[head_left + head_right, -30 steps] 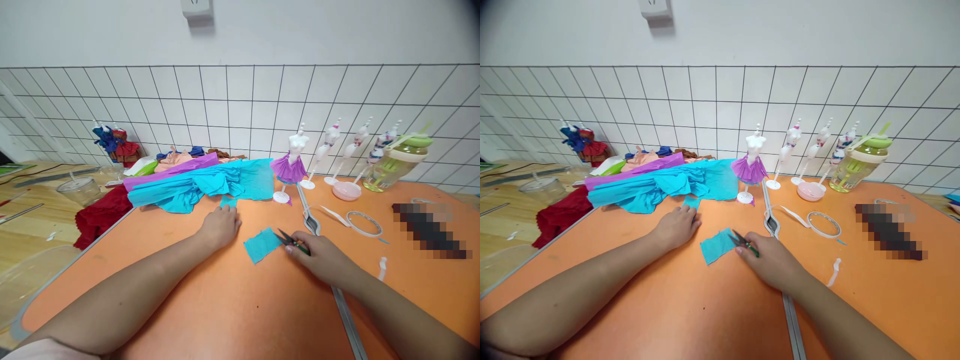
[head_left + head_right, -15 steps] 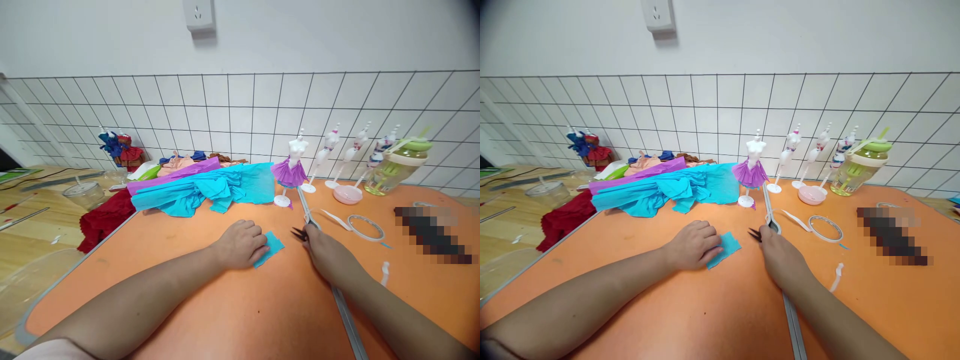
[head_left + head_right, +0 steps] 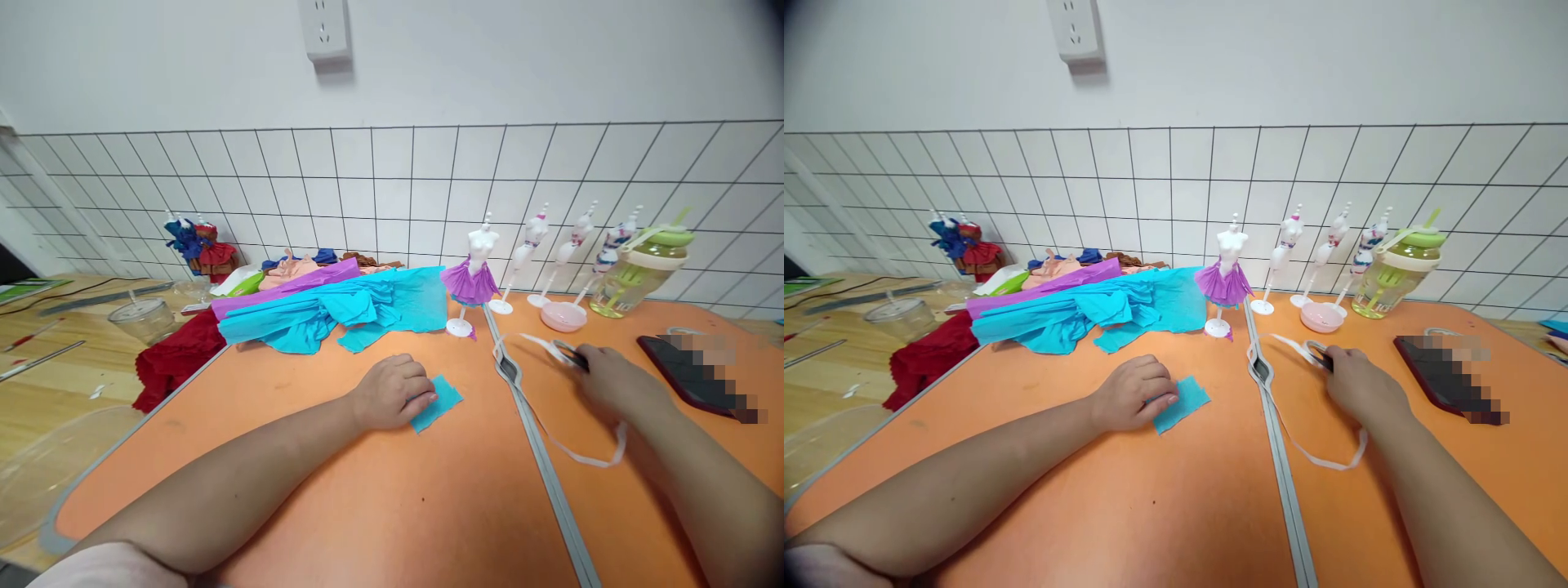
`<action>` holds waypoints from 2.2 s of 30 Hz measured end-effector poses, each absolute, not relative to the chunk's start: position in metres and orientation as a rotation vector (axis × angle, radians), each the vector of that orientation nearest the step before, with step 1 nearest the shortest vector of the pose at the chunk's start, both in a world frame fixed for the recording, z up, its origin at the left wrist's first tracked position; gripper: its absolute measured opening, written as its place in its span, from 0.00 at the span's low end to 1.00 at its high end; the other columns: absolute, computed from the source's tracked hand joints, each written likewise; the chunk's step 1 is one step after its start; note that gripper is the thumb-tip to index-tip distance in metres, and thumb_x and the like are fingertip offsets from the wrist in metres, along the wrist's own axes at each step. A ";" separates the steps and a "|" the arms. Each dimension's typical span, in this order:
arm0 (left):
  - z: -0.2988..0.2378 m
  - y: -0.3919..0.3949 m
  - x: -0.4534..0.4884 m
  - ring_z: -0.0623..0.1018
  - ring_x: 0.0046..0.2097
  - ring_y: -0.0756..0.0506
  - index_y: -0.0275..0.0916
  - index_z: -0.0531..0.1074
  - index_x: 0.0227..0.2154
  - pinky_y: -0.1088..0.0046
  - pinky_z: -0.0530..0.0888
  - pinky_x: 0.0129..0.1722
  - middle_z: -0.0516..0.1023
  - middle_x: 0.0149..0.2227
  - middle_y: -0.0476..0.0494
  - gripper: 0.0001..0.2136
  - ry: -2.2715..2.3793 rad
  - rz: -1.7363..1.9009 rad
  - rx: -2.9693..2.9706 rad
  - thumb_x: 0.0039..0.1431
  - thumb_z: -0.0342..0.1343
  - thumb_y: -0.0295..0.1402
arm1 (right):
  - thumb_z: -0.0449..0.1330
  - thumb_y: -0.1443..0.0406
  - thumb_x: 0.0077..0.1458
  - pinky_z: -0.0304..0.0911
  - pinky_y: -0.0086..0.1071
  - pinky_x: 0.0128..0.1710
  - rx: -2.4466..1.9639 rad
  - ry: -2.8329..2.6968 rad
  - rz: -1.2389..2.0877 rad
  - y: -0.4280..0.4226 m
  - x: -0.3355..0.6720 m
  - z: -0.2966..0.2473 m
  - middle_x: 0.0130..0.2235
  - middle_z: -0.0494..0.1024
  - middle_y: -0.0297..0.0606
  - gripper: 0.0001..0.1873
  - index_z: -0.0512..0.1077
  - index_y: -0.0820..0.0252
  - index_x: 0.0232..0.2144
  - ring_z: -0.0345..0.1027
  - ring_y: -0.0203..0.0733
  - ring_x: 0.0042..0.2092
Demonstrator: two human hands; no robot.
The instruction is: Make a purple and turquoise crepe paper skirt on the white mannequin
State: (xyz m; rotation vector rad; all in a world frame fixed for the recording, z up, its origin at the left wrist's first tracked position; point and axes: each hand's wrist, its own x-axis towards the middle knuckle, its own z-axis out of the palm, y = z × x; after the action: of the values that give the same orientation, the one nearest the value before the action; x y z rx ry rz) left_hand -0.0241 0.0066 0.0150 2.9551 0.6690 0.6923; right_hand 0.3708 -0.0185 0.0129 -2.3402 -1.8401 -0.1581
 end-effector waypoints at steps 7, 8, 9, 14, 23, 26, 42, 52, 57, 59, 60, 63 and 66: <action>0.032 -0.019 -0.012 0.70 0.52 0.43 0.40 0.66 0.54 0.65 0.68 0.50 0.71 0.52 0.36 0.17 0.768 1.196 2.289 0.68 0.41 0.37 | 0.50 0.65 0.51 0.56 0.35 0.32 -1.634 -2.138 -0.111 -0.055 0.291 0.065 0.32 0.76 0.40 0.09 0.71 0.55 0.28 0.67 0.44 0.34; 0.035 -0.027 -0.009 0.69 0.54 0.43 0.40 0.65 0.56 0.64 0.68 0.52 0.69 0.54 0.35 0.18 0.733 1.135 2.307 0.67 0.43 0.38 | 0.50 0.65 0.50 0.56 0.35 0.32 -1.507 -2.190 -0.034 -0.062 0.281 0.068 0.29 0.74 0.39 0.08 0.69 0.55 0.25 0.66 0.43 0.32; 0.037 -0.035 -0.004 0.68 0.56 0.41 0.41 0.64 0.57 0.62 0.66 0.54 0.68 0.56 0.35 0.19 0.671 1.043 2.365 0.66 0.46 0.39 | 0.49 0.65 0.51 0.56 0.35 0.33 -1.404 -2.230 0.068 -0.069 0.270 0.070 0.27 0.73 0.39 0.10 0.68 0.54 0.23 0.64 0.42 0.31; 0.026 -0.062 0.010 0.69 0.54 0.40 0.43 0.70 0.51 0.60 0.62 0.54 0.72 0.55 0.38 0.15 0.518 0.706 2.652 0.64 0.49 0.39 | 0.45 0.56 0.60 0.58 0.39 0.35 -1.120 -2.323 0.436 -0.087 0.233 0.064 0.26 0.72 0.41 0.18 0.68 0.52 0.23 0.62 0.45 0.30; 0.019 -0.040 0.006 0.73 0.33 0.48 0.42 0.73 0.39 0.67 0.60 0.44 0.76 0.29 0.48 0.13 0.852 0.649 2.652 0.67 0.44 0.37 | 0.51 0.49 0.58 0.49 0.31 0.23 -1.468 -1.598 0.810 -0.076 0.211 0.049 0.24 0.63 0.31 0.18 0.67 0.55 0.32 0.51 0.35 0.23; 0.017 -0.035 0.007 0.72 0.32 0.47 0.41 0.73 0.38 0.68 0.59 0.41 0.75 0.27 0.49 0.13 0.978 0.678 2.564 0.66 0.45 0.38 | 0.55 0.50 0.56 0.45 0.30 0.21 -1.460 -1.602 1.074 -0.075 0.207 0.048 0.23 0.61 0.31 0.18 0.68 0.57 0.25 0.47 0.32 0.22; 0.013 -0.037 0.014 0.74 0.33 0.48 0.39 0.67 0.46 0.70 0.66 0.43 0.75 0.31 0.49 0.10 0.985 0.731 2.351 0.65 0.44 0.32 | 0.60 0.53 0.52 0.57 0.30 0.30 -1.342 -1.496 1.091 -0.075 0.195 0.036 0.28 0.73 0.36 0.15 0.71 0.59 0.28 0.63 0.37 0.30; 0.009 -0.035 0.014 0.77 0.37 0.47 0.40 0.68 0.51 0.70 0.69 0.45 0.79 0.35 0.48 0.14 0.930 0.782 2.140 0.64 0.48 0.31 | 0.62 0.49 0.52 0.47 0.26 0.19 -1.305 -1.357 1.307 -0.079 0.191 0.036 0.17 0.64 0.27 0.20 0.67 0.60 0.26 0.51 0.30 0.19; 0.003 -0.030 0.015 0.78 0.45 0.47 0.40 0.58 0.61 0.71 0.71 0.48 0.79 0.44 0.44 0.23 0.834 0.887 1.923 0.63 0.47 0.29 | 0.55 0.48 0.57 0.44 0.26 0.17 -1.231 -1.294 1.354 -0.078 0.188 0.032 0.26 0.72 0.31 0.20 0.68 0.60 0.35 0.51 0.28 0.18; 0.003 -0.029 0.013 0.78 0.41 0.47 0.41 0.63 0.58 0.71 0.71 0.46 0.80 0.41 0.46 0.21 0.902 0.856 2.054 0.62 0.48 0.29 | 0.53 0.47 0.58 0.43 0.26 0.17 -1.199 -1.285 1.396 -0.077 0.188 0.030 0.27 0.71 0.30 0.22 0.68 0.59 0.40 0.49 0.27 0.17; 0.003 -0.030 0.013 0.77 0.39 0.47 0.42 0.67 0.56 0.71 0.70 0.45 0.80 0.38 0.47 0.19 0.932 0.823 2.139 0.62 0.49 0.30 | 0.54 0.46 0.57 0.43 0.26 0.17 -1.198 -1.306 1.404 -0.078 0.189 0.030 0.26 0.70 0.29 0.23 0.68 0.59 0.41 0.49 0.27 0.18; 0.006 -0.032 0.012 0.76 0.36 0.47 0.43 0.72 0.48 0.70 0.68 0.46 0.79 0.33 0.49 0.14 0.960 0.755 2.298 0.61 0.50 0.30 | 0.61 0.47 0.52 0.45 0.25 0.19 -1.244 -1.341 1.306 -0.079 0.191 0.031 0.21 0.62 0.26 0.22 0.69 0.60 0.34 0.49 0.28 0.20; 0.007 -0.034 0.013 0.76 0.38 0.47 0.41 0.73 0.44 0.71 0.68 0.45 0.78 0.36 0.47 0.11 0.899 0.781 2.176 0.62 0.50 0.30 | 0.63 0.47 0.49 0.44 0.25 0.19 -1.251 -1.278 1.259 -0.079 0.191 0.030 0.20 0.59 0.26 0.22 0.68 0.60 0.28 0.48 0.28 0.20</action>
State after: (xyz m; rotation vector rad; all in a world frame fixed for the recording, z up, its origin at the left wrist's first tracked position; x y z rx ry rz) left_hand 0.0134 -0.0344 0.0072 2.1755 0.8987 0.7813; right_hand 0.1915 -0.0793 0.0302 -1.2514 -1.2780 1.2591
